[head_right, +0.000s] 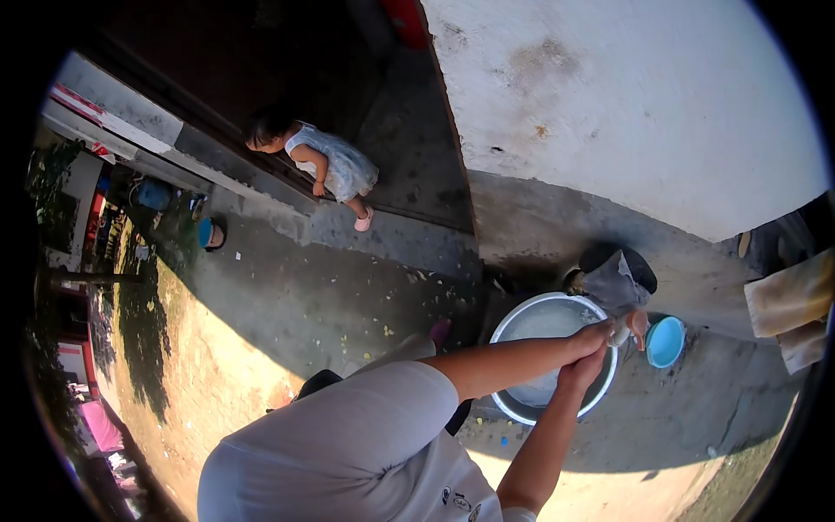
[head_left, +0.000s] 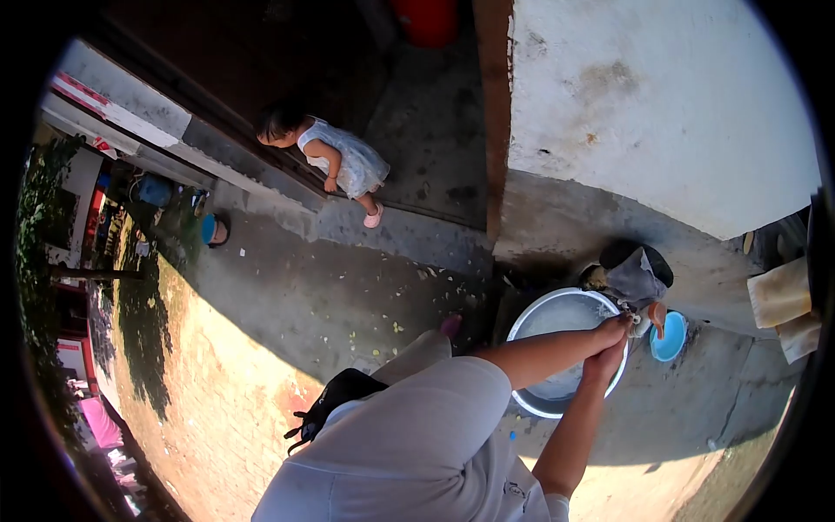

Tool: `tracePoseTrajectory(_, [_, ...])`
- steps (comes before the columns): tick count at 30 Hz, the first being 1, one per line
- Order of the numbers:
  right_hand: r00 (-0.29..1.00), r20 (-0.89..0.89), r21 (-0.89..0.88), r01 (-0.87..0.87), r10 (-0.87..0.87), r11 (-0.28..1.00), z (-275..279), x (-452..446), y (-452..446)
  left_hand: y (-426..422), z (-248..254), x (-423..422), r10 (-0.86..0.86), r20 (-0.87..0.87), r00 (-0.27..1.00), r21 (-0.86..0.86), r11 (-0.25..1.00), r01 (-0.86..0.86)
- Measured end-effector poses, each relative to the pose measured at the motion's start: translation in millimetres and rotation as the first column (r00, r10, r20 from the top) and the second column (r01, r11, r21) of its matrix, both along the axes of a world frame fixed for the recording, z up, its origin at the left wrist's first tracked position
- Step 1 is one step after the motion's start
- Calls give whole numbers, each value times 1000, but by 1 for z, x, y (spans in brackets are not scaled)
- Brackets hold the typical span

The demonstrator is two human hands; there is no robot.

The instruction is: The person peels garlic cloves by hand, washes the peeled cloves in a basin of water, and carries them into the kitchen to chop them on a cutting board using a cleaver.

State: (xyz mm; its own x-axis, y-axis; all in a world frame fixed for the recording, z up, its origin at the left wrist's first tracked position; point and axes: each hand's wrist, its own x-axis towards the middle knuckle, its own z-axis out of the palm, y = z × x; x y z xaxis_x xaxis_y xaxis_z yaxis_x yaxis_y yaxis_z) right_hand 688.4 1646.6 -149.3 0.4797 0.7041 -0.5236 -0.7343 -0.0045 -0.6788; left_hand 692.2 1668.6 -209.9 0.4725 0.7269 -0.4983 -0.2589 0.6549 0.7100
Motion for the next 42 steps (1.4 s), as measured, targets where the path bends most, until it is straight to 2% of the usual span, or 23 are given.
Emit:
tracePoseTrajectory(3, [975, 143, -83, -162, 172, 983, -15, 15, -2, -3, -1, -2, -3, 65, 998, -44, 999, 6])
tracePoseTrajectory(5, [957, 203, -97, -193, 209, 976, -22, 26, -2, -5, 0, -2, 3, 102, 995, -72, 997, 4])
tracePoseTrajectory(9, [943, 257, -126, -185, 213, 975, -32, 23, -1, -8, 1, -3, 0, 181, 983, -149, 988, 28])
tracePoseTrajectory(12, [935, 252, -281, -176, 249, 944, -57, 37, 0, -17, 7, -2, 9, 268, 963, -308, 948, 77])
tracePoseTrajectory(13, [878, 402, -253, -165, 259, 953, -89, 60, -2, -14, 9, -6, 29, 288, 957, -353, 932, 77])
tracePoseTrajectory(14, [879, 400, -245, -170, 259, 954, -96, 78, -4, -11, 9, -10, 59, 302, 952, -398, 915, 69])
tracePoseTrajectory(16, [704, 581, -430, -160, 408, 889, -85, 80, -2, -15, 5, -7, 86, 404, 911, -409, 908, 96])
tracePoseTrajectory(17, [436, 891, -112, -54, 125, 992, -70, 66, 3, -15, 4, -7, 88, 470, 878, -370, 923, 106])
tracePoseTrajectory(18, [437, 889, -117, -62, 132, 991, -64, 66, 0, -14, 2, -7, 85, 534, 841, -329, 937, 114])
tracePoseTrajectory(20, [289, 953, -113, 45, 95, 993, -59, 63, 0, -11, 0, -7, 100, 564, 820, -321, 941, 106])
tracePoseTrajectory(21, [473, 879, -105, 64, 62, 992, -52, 56, -2, -8, -2, -8, 106, 594, 797, -308, 946, 105])
tracePoseTrajectory(22, [477, 877, -99, 60, 59, 993, -40, 47, -2, -5, -2, -12, 104, 591, 800, -303, 948, 101])
tracePoseTrajectory(24, [810, 586, -6, 24, -16, 1000, -20, 37, -7, -4, 1, -15, 207, 545, 813, -383, 924, 21])
tracePoseTrajectory(25, [809, 588, -8, 25, -16, 1000, -22, 40, -9, -4, 4, -16, 208, 546, 812, -385, 923, 22])
tracePoseTrajectory(27, [994, 108, -55, 30, -24, 998, -31, 49, -13, 2, 9, -21, 238, 553, 798, -451, 891, 47])
tracePoseTrajectory(28, [993, 111, -59, 45, -38, 997, -31, 44, -13, 6, 15, -28, 228, 555, 800, -454, 889, 61])
tracePoseTrajectory(30, [983, -86, 236, -136, 160, 962, -32, 40, -21, 7, 27, -29, 244, 484, 840, -447, 895, -2])
tracePoseTrajectory(31, [986, -117, 251, -82, 115, 964, -34, 35, -22, 9, 24, -29, 211, 501, 839, -425, 905, 26])
tracePoseTrajectory(33, [972, -227, 241, 3, 54, 971, -28, 27, -27, 15, 15, -30, 183, 551, 814, -446, 889, 102])
tracePoseTrajectory(35, [949, -316, 200, 64, 3, 978, -51, 32, -35, 17, 14, -31, 153, 543, 825, -440, 889, 125])
tracePoseTrajectory(38, [974, -218, 38, 76, -66, 996, -45, 38, -41, 16, 12, -31, 108, 500, 859, -415, 901, 128])
tracePoseTrajectory(41, [969, -228, 14, 97, -92, 995, -29, 48, -48, 20, 13, -34, 97, 477, 874, -417, 900, 127])
tracePoseTrajectory(42, [977, -214, 37, 14, -6, 999, -26, 51, -49, 22, 10, -34, 92, 467, 880, -426, 895, 133])
